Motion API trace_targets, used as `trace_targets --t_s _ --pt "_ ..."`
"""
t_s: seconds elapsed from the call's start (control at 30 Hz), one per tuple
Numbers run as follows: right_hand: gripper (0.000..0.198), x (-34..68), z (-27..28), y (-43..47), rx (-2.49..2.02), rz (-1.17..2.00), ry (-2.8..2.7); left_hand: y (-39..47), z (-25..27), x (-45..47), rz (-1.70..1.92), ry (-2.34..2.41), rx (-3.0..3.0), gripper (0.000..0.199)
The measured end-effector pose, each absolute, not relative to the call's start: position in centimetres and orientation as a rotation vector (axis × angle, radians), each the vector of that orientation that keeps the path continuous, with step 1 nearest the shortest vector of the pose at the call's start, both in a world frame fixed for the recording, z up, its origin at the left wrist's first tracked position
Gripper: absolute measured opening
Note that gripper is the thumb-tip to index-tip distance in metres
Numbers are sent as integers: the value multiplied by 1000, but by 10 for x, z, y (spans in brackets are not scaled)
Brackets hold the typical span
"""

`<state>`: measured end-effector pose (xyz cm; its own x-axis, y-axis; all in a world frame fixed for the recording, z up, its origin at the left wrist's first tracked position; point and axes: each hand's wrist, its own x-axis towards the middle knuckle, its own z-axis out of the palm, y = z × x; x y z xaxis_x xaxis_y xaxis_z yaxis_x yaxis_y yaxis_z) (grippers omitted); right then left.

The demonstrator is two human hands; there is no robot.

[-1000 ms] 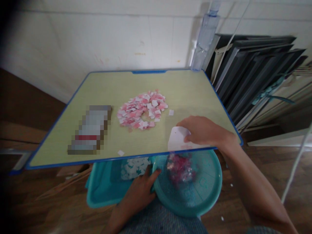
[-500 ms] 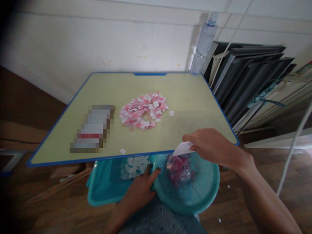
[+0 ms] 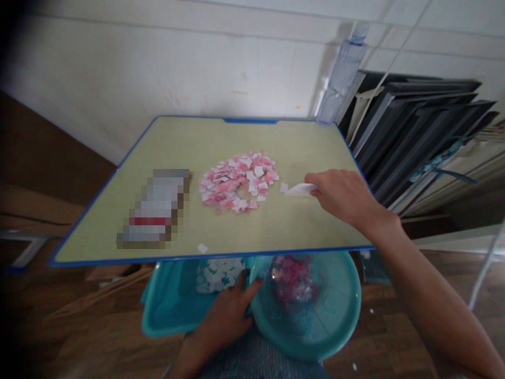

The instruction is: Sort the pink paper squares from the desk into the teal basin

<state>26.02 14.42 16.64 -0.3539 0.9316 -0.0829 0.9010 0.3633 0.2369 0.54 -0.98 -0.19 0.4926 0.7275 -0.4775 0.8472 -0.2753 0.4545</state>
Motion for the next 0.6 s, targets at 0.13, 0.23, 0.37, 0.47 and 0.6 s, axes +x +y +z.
trace_targets --t_s 0.13,0.23,0.37,0.47,0.6 --pt "27 252 162 160 1623 335 2397 -10 0 5 -225 1268 2043 70" --pt "25 246 160 159 1569 332 2410 -10 1 6 -242 1276 2023 73" --pt "25 234 160 146 1398 260 2516 -11 2 6 -254 1268 2010 73" --pt "25 220 159 133 1232 186 2678 -12 1 5 -209 1252 2013 71" --pt "24 193 159 121 977 64 2898 -13 2 4 -156 1234 2016 67"
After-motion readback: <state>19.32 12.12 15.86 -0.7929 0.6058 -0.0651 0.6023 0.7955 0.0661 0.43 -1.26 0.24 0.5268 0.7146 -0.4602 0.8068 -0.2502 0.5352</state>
